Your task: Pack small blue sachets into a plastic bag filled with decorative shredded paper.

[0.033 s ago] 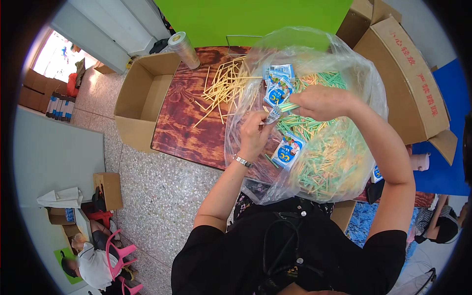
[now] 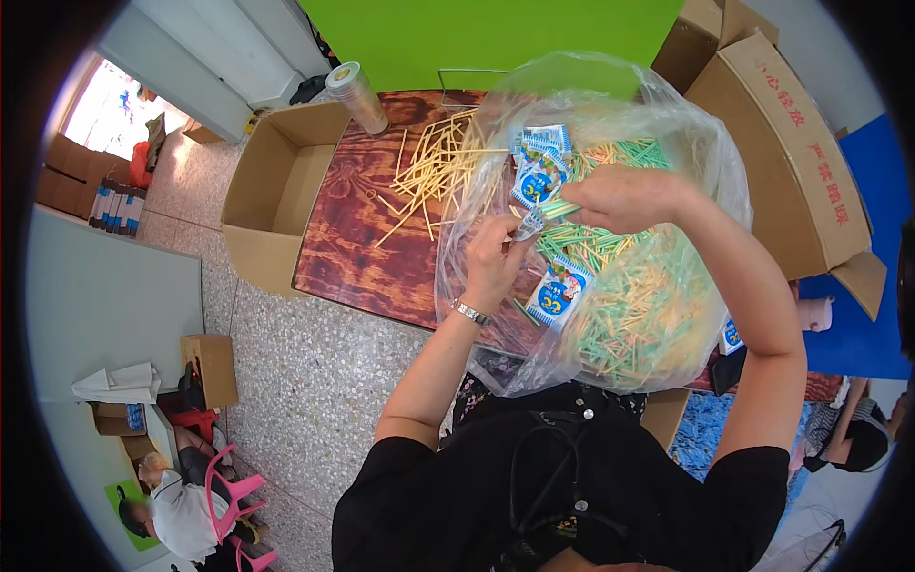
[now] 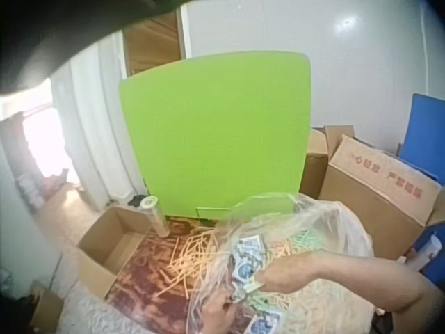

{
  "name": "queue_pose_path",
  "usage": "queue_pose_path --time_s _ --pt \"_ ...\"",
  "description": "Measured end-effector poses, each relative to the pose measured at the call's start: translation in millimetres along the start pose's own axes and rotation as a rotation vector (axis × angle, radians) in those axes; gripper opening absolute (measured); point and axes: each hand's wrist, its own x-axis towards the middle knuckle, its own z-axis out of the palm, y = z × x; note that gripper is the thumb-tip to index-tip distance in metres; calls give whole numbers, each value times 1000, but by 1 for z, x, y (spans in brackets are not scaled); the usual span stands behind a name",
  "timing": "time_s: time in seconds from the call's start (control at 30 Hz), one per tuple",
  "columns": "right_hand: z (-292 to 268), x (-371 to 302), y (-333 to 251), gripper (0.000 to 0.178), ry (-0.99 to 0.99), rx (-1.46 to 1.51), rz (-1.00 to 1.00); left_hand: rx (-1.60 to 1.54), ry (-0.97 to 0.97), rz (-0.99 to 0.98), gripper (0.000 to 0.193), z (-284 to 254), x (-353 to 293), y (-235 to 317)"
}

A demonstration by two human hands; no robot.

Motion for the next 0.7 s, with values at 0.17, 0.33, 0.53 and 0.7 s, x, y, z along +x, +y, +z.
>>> queue_pose_path --time_s 0.17,0.33,0.53,0.7 --pt "-12 4 5 27 -141 -23 -32 32 12 68 20 2 2 -1" --pt "-25 1 -4 29 -94 47 -27 45 16 71 22 0 0 -2" --pt "-15 8 2 29 -156 -89 -12 29 7 92 23 1 1 -1" --pt "-19 16 -12 23 -267 -233 111 73 6 147 24 0 2 5"
